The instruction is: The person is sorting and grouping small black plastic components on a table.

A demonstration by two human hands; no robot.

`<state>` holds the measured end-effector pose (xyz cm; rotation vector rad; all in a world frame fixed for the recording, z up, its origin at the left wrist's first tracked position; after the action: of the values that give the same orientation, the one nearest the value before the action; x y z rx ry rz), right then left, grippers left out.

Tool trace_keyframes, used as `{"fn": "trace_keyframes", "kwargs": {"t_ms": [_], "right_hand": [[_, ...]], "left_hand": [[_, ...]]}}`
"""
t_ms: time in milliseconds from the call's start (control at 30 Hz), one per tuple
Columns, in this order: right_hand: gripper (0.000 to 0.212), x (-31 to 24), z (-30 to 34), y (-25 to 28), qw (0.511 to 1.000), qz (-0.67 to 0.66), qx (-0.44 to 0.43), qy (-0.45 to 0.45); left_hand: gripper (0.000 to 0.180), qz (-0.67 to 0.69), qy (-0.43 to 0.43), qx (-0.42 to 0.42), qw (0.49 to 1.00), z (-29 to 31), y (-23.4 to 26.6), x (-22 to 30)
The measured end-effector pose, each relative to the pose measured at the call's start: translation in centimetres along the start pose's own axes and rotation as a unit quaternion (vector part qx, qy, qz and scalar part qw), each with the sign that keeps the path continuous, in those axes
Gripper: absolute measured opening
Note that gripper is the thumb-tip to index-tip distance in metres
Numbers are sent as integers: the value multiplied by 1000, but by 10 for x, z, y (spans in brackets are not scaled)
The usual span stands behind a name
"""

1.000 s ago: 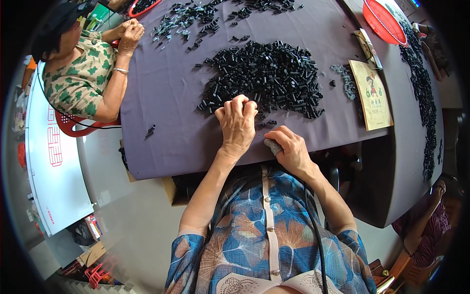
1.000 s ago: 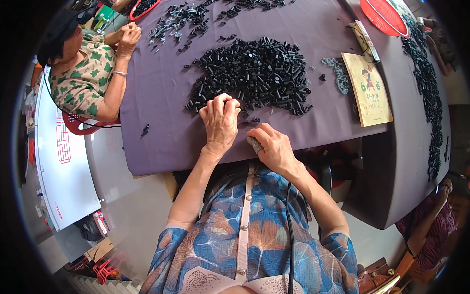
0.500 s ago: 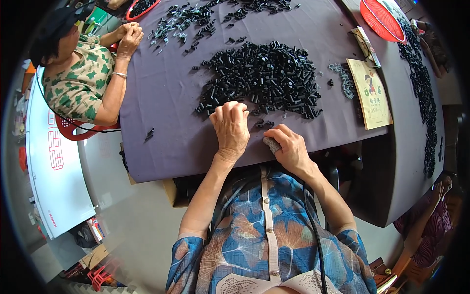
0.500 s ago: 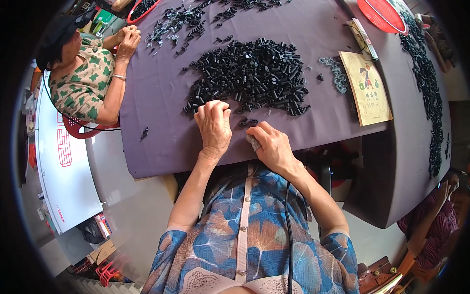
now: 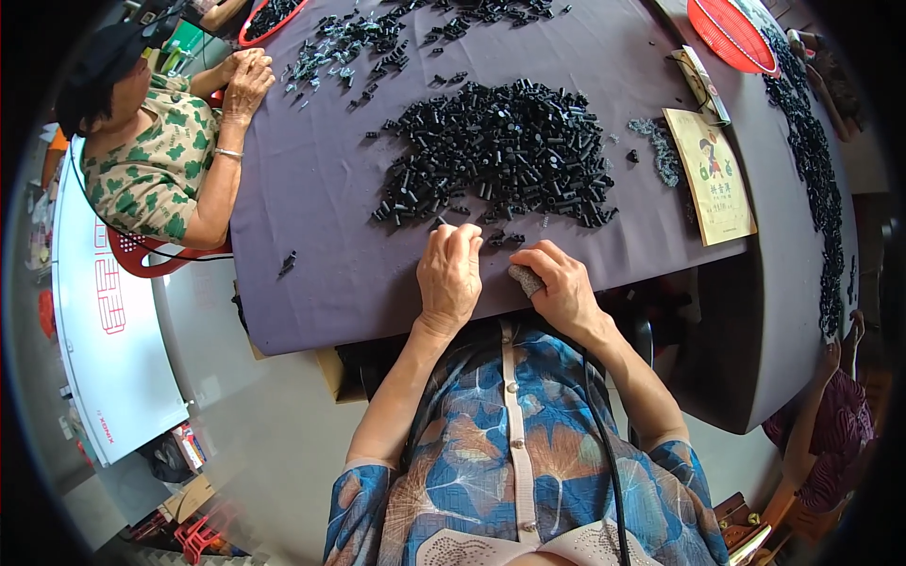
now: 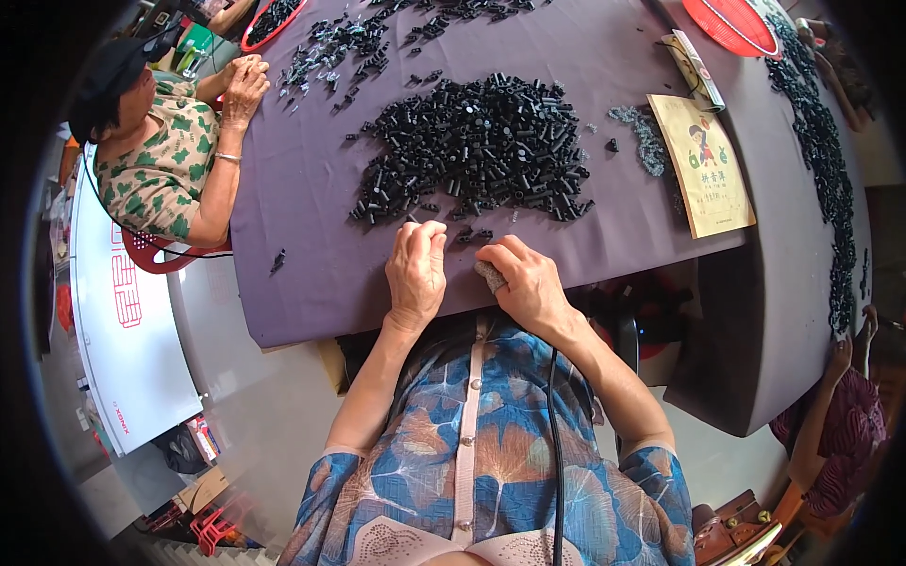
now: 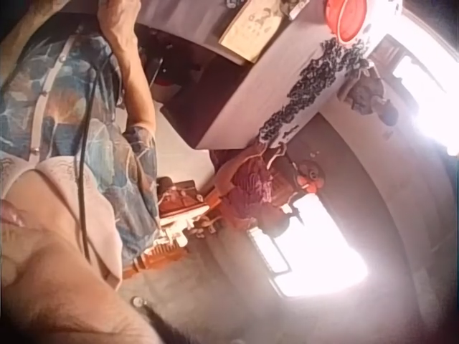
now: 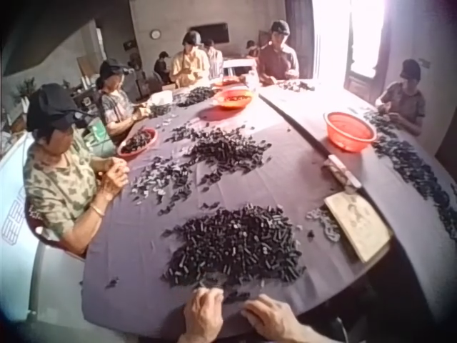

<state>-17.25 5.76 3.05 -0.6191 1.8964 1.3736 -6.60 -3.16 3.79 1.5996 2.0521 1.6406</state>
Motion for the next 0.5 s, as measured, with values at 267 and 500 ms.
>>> {"fn": "trace_keyframes", "kwargs": {"t_ms": [267, 500], "right_hand": [[41, 1, -2, -1, 1000, 14, -8, -4], [38, -2, -1, -1, 1000, 24, -7, -4]], "left_hand": [[15, 24, -39, -51, 998, 2, -8, 14], [16, -57, -97, -114, 987, -5, -22, 27]]}}
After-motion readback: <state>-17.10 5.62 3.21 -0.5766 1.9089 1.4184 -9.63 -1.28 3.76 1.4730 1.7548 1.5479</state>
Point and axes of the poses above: each hand's wrist, its own z-axis away from the middle knuckle, its own y-axis out of the back of the hand, x = y × z, the point moved 10 cm from there along -z, towards the middle knuckle
